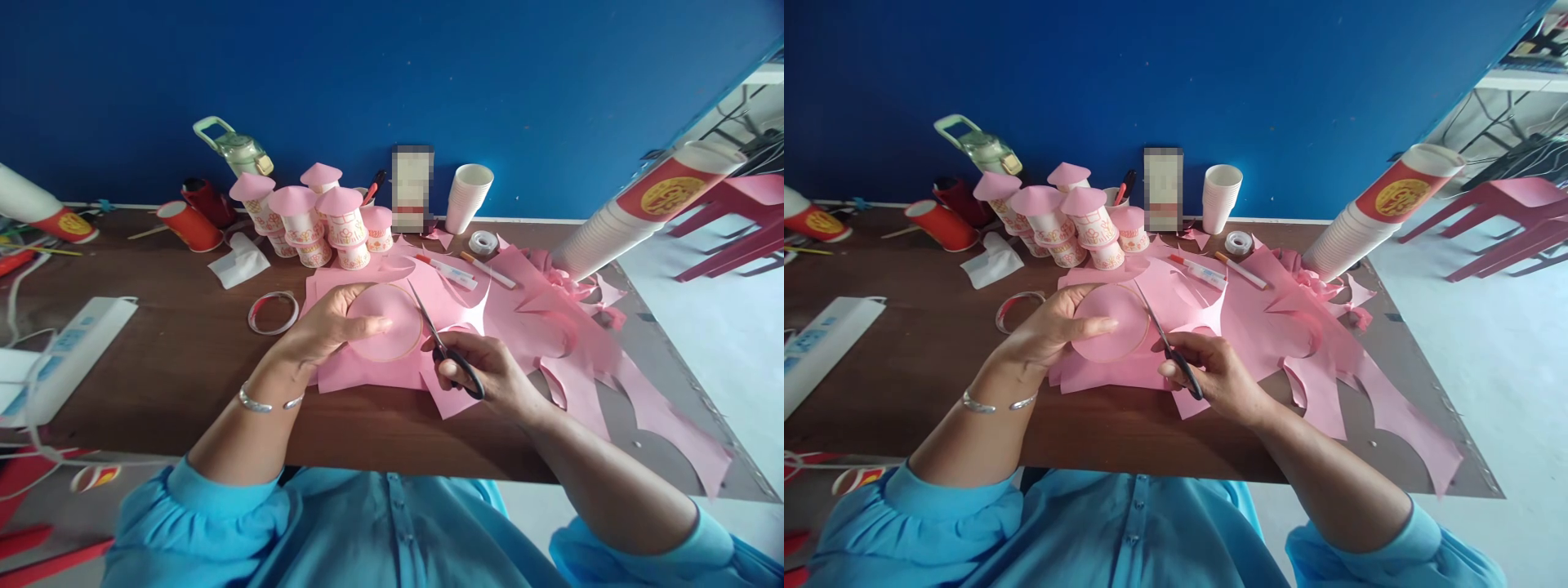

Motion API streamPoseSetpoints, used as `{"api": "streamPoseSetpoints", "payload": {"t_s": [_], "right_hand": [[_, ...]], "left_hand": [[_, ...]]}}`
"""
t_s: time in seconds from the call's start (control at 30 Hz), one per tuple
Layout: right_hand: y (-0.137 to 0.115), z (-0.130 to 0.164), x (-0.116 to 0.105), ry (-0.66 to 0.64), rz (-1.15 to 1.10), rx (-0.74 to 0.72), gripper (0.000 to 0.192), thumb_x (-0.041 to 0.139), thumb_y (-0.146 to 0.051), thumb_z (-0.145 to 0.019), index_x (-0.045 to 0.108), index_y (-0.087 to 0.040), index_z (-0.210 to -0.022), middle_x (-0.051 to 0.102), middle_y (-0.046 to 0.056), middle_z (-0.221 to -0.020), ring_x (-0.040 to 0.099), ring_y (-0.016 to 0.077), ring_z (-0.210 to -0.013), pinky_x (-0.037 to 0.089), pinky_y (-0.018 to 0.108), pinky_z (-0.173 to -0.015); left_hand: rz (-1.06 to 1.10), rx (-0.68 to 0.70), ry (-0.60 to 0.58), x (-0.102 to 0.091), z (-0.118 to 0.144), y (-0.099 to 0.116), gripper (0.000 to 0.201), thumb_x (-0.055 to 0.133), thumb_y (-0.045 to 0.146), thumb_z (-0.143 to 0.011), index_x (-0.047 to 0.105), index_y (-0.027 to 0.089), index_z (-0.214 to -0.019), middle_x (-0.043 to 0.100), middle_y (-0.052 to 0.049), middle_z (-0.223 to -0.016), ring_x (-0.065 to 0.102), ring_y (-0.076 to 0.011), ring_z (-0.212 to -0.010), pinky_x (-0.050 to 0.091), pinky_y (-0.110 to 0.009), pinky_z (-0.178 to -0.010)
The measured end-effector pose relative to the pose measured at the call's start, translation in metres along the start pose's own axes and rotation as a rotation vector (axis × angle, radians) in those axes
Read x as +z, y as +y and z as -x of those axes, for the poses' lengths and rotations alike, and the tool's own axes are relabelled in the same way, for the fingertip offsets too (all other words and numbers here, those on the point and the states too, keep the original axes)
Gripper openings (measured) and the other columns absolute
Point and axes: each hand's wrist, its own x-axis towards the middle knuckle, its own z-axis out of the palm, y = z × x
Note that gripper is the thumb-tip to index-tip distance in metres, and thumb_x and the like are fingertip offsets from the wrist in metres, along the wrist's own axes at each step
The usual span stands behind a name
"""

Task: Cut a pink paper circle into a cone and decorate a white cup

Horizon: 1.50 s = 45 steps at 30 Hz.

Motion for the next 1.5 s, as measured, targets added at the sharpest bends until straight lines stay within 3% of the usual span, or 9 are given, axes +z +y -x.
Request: {"api": "streamPoseSetpoints", "payload": {"t_s": [0.3,0.53,0.77,1.03,1.17,1.37,1.5], "right_hand": [[0.001,0.0,0.001,0.017,0.019,-0.013,0.054,0.077,-0.067,-0.086,0.069,-0.015,-0.096,0.052,-0.003,-0.066,0.053,0.0118,-0.061,0.043,0.026,-0.056],[0.001,0.0,0.0,0.027,0.028,-0.01,0.053,0.08,-0.065,-0.084,0.071,-0.015,-0.098,0.056,-0.002,-0.066,0.054,0.0116,-0.061,0.046,0.027,-0.058],[0.006,0.0,-0.001,0.039,0.04,-0.024,0.051,0.082,-0.06,-0.085,0.073,-0.014,-0.106,0.059,-0.002,-0.067,0.056,0.0119,-0.06,0.048,0.027,-0.058],[0.007,0.0,-0.001,0.05,0.054,-0.018,0.048,0.082,-0.057,-0.085,0.074,-0.014,-0.106,0.061,-0.001,-0.071,0.057,0.0115,-0.061,0.049,0.026,-0.057],[0.005,0.0,-0.001,0.043,0.06,-0.011,0.051,0.082,-0.06,-0.084,0.073,-0.014,-0.105,0.059,-0.001,-0.07,0.055,0.0114,-0.059,0.049,0.027,-0.057],[-0.002,0.0,0.002,0.028,0.059,-0.014,0.054,0.077,-0.068,-0.085,0.07,-0.015,-0.094,0.053,-0.002,-0.066,0.051,0.0115,-0.059,0.048,0.028,-0.056],[-0.004,0.0,0.002,0.012,0.059,-0.016,0.053,0.076,-0.068,-0.086,0.069,-0.015,-0.093,0.052,-0.002,-0.065,0.049,0.0111,-0.059,0.045,0.027,-0.056]], "left_hand": [[-0.033,-0.013,-0.044,0.0,0.0,0.0,0.056,0.086,0.03,-0.078,0.075,0.021,-0.132,0.081,-0.008,-0.117,0.073,-0.0286,-0.113,0.057,-0.035,-0.097],[-0.053,0.033,-0.058,0.0,-0.001,0.001,0.057,0.085,0.03,-0.08,0.073,0.023,-0.135,0.076,-0.008,-0.132,0.06,-0.0327,-0.138,0.049,-0.039,-0.114],[-0.081,-0.028,-0.072,-0.001,0.0,0.0,0.057,0.084,0.03,-0.081,0.073,0.024,-0.137,0.078,-0.007,-0.127,0.07,-0.0294,-0.12,0.056,-0.036,-0.099],[-0.115,0.056,-0.08,0.002,-0.001,0.006,0.056,0.083,0.033,-0.08,0.074,0.026,-0.135,0.074,-0.005,-0.136,0.053,-0.0323,-0.146,0.044,-0.041,-0.12],[-0.092,0.042,-0.074,0.0,-0.001,0.003,0.059,0.084,0.031,-0.079,0.072,0.024,-0.137,0.074,-0.007,-0.136,0.059,-0.0329,-0.139,0.049,-0.041,-0.115],[-0.083,-0.016,-0.067,-0.003,0.0,-0.001,0.055,0.083,0.027,-0.079,0.074,0.021,-0.133,0.08,-0.008,-0.12,0.071,-0.0286,-0.114,0.057,-0.035,-0.095],[-0.057,-0.006,-0.076,-0.003,-0.001,0.001,0.055,0.084,0.028,-0.079,0.074,0.023,-0.133,0.08,-0.007,-0.121,0.071,-0.0282,-0.117,0.056,-0.035,-0.1]]}}
